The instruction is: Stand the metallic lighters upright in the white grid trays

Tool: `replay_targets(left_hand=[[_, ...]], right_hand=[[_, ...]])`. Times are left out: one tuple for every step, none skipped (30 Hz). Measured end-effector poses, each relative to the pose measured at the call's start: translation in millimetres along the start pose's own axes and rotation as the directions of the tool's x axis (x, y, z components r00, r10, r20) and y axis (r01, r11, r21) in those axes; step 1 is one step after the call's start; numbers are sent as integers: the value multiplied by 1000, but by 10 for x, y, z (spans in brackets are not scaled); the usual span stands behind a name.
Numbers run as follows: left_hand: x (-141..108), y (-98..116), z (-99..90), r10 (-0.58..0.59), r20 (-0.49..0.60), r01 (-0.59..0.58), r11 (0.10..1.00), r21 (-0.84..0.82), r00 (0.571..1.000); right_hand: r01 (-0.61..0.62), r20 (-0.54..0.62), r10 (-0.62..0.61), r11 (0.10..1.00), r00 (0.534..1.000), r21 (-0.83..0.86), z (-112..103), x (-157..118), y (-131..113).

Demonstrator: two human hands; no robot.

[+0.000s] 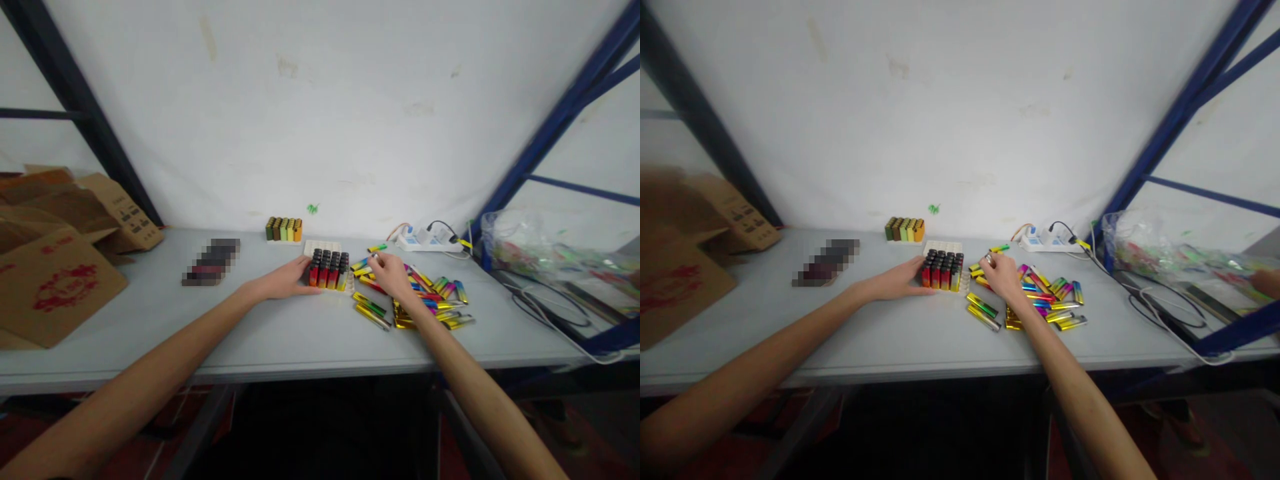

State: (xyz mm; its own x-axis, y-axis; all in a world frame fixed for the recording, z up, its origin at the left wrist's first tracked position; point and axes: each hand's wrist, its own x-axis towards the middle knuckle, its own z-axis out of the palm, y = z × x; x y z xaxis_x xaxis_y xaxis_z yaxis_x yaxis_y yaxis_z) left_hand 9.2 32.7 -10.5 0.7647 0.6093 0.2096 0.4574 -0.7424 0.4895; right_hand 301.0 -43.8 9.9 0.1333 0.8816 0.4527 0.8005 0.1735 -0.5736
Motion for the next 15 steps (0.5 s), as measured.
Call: replay_targets(left_hand=[[0, 5, -2, 1, 1, -1, 1000, 6, 1000], [1, 9, -3, 2, 0, -2, 1000, 11, 1000], [2, 13, -4, 1, -1, -1, 1000, 13, 1000], [2, 17, -4, 0, -2, 0, 1000, 12, 1000], [3, 21, -5, -1, -3, 1, 1000, 10, 1000], [3, 25, -5, -2, -2, 2, 1000, 9, 1000], [3, 29, -6, -1, -2, 1, 1000, 10, 1000], [3, 32, -7, 2, -1, -2, 1000, 12, 1000], [3, 35, -9, 5, 1, -5, 1000, 16, 1000], [3, 36, -10, 6, 4, -6, 1000, 20, 1000], [3, 36, -11, 3, 8, -4, 1000, 24, 1000], [2, 35, -12, 0, 12, 0, 1000, 28, 1000], [2, 33, -12, -3, 14, 2, 1000, 31, 1000], [1, 29, -11, -2, 13, 2, 999, 32, 1000], [1, 25, -8, 2, 10, -2, 1000, 31, 1000]], right_hand=[[2, 8, -2, 1000, 1000, 0, -2, -1, 1], [2, 16, -2, 1000, 1000, 3, -3, -3, 1], [2, 23, -2, 1000, 1000, 7, -5, -5, 2], [2, 28, -3, 1000, 1000, 13, -6, -8, 2], [7, 28, -7, 1000, 1000, 21, -7, -11, 3], [15, 25, -16, 999, 1000, 30, -8, -15, 5], [28, 22, -29, 999, 999, 42, -8, -19, 8], [46, 25, -48, 997, 999, 57, -7, -22, 12], [68, 35, -71, 995, 997, 75, -6, -24, 17], [95, 51, -100, 991, 994, 93, -5, -25, 24], [129, 66, -137, 986, 988, 107, -3, -25, 30], [172, 74, -181, 978, 981, 116, -3, -23, 35], [218, 72, -226, 969, 971, 113, -4, -22, 39], [259, 64, -266, 961, 962, 98, -6, -21, 41], [287, 60, -292, 955, 955, 76, -10, -21, 41]])
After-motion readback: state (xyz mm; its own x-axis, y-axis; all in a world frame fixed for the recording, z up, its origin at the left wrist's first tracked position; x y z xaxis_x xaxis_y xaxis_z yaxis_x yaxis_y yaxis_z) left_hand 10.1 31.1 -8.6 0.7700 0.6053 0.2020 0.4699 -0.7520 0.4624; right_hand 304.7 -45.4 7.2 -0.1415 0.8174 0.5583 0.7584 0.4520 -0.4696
